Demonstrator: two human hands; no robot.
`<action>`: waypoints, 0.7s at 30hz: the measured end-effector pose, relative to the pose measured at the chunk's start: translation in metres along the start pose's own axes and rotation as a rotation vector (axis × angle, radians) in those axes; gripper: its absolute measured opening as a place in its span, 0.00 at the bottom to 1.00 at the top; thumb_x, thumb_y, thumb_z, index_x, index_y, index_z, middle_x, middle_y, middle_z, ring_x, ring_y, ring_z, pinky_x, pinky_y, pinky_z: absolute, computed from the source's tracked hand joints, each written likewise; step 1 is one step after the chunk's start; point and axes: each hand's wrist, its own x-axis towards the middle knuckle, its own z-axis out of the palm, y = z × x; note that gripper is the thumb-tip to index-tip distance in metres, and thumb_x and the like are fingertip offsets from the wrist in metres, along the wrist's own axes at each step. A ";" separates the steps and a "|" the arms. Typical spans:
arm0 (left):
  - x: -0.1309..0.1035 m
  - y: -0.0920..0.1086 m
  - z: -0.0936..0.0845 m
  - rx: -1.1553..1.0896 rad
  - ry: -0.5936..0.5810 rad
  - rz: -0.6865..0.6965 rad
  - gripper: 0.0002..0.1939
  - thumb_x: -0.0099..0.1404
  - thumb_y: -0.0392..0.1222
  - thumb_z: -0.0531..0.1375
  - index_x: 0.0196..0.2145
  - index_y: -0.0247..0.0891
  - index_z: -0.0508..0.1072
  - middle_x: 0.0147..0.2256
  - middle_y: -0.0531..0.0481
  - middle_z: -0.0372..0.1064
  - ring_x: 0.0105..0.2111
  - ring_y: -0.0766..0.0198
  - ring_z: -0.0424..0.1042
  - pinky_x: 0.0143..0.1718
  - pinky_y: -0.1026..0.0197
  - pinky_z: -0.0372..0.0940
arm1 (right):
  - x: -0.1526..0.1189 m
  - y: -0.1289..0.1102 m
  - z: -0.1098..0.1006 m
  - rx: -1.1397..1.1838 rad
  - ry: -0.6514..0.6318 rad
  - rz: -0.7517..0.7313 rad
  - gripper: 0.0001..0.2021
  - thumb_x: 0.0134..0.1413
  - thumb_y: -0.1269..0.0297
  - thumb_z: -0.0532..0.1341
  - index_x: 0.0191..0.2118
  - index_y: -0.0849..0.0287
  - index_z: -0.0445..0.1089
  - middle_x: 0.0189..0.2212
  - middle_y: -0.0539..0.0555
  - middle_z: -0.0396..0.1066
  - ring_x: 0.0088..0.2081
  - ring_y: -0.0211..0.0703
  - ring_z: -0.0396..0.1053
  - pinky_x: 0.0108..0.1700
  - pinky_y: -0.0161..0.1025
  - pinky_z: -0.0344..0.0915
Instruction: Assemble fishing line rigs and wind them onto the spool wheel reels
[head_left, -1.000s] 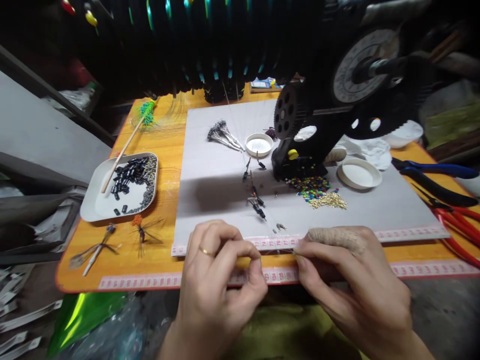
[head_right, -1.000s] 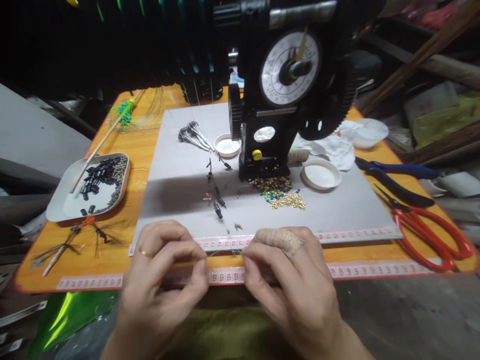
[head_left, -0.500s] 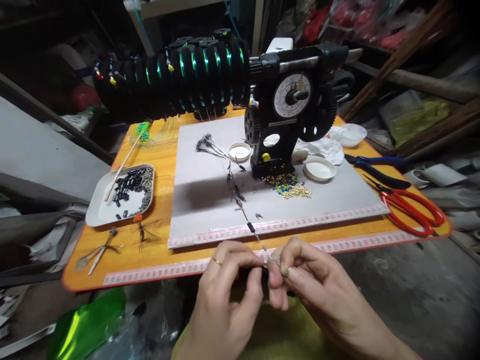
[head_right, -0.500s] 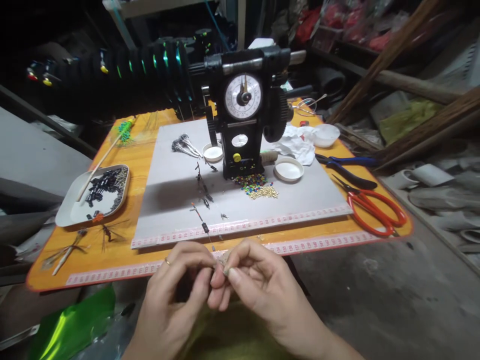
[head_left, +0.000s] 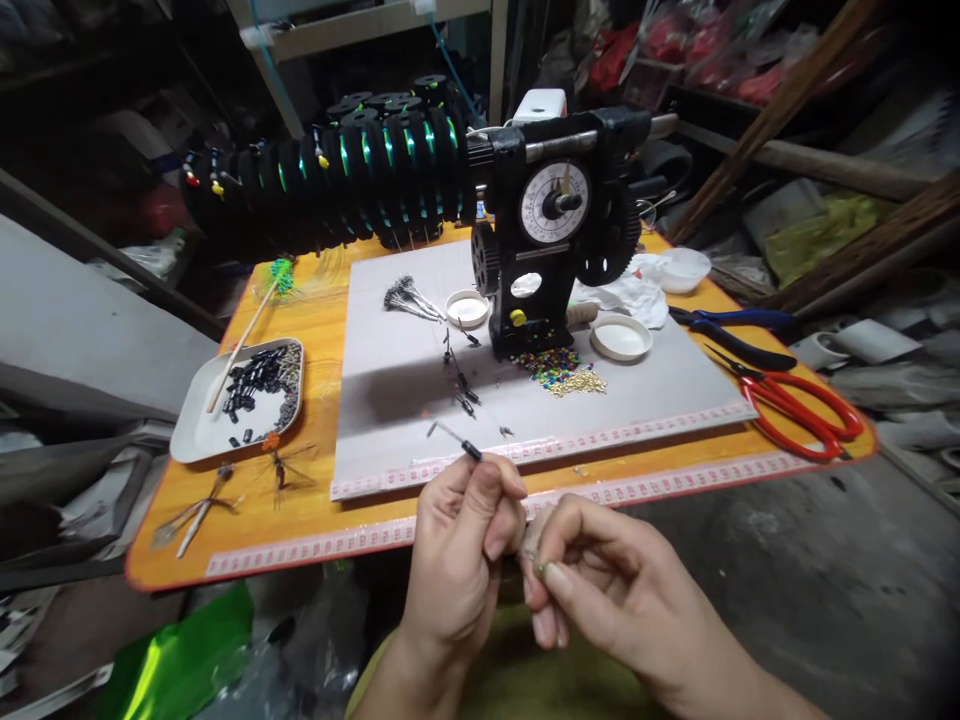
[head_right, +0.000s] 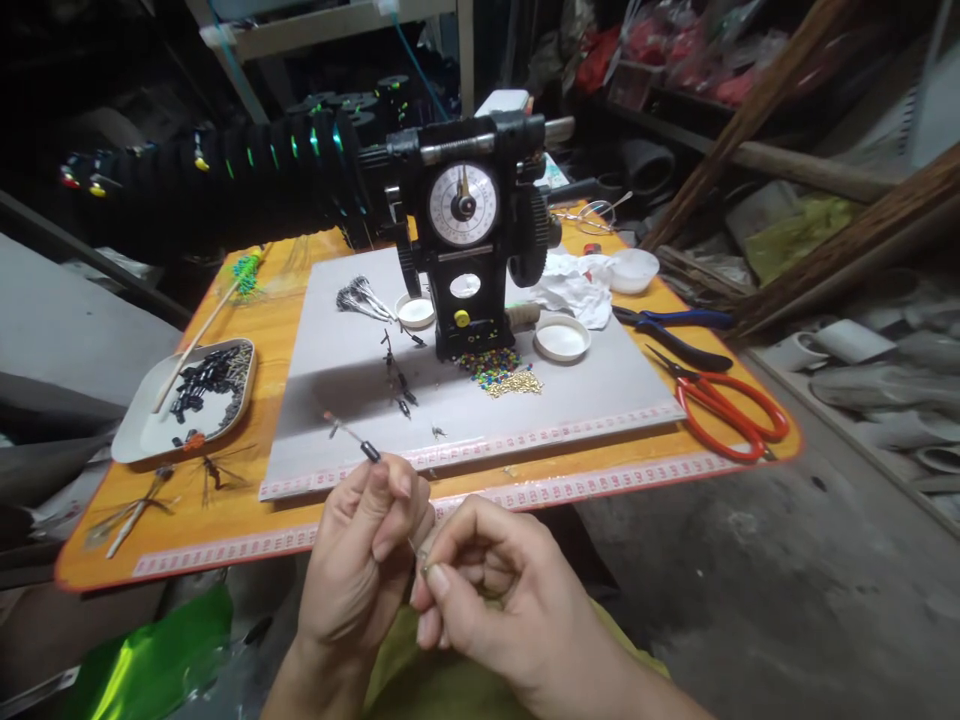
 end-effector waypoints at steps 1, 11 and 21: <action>-0.001 0.001 -0.001 -0.004 -0.003 -0.005 0.14 0.67 0.49 0.61 0.28 0.37 0.74 0.14 0.62 0.44 0.15 0.74 0.42 0.16 0.73 0.49 | 0.000 0.000 0.000 0.009 -0.005 0.009 0.10 0.62 0.60 0.62 0.34 0.60 0.64 0.30 0.50 0.71 0.28 0.32 0.71 0.33 0.32 0.68; -0.033 -0.008 -0.010 0.157 -0.120 0.011 0.12 0.69 0.45 0.58 0.40 0.42 0.80 0.47 0.46 0.64 0.25 0.73 0.69 0.29 0.64 0.68 | 0.002 -0.003 -0.002 0.049 0.032 0.034 0.11 0.60 0.58 0.64 0.34 0.59 0.65 0.26 0.49 0.70 0.27 0.32 0.71 0.34 0.32 0.70; -0.018 -0.011 0.000 -0.006 -0.011 0.073 0.10 0.69 0.43 0.59 0.30 0.40 0.73 0.18 0.59 0.47 0.19 0.72 0.46 0.22 0.72 0.49 | 0.000 -0.007 -0.001 -0.599 -0.001 -0.411 0.09 0.56 0.77 0.58 0.33 0.57 0.72 0.31 0.53 0.74 0.36 0.39 0.73 0.38 0.35 0.71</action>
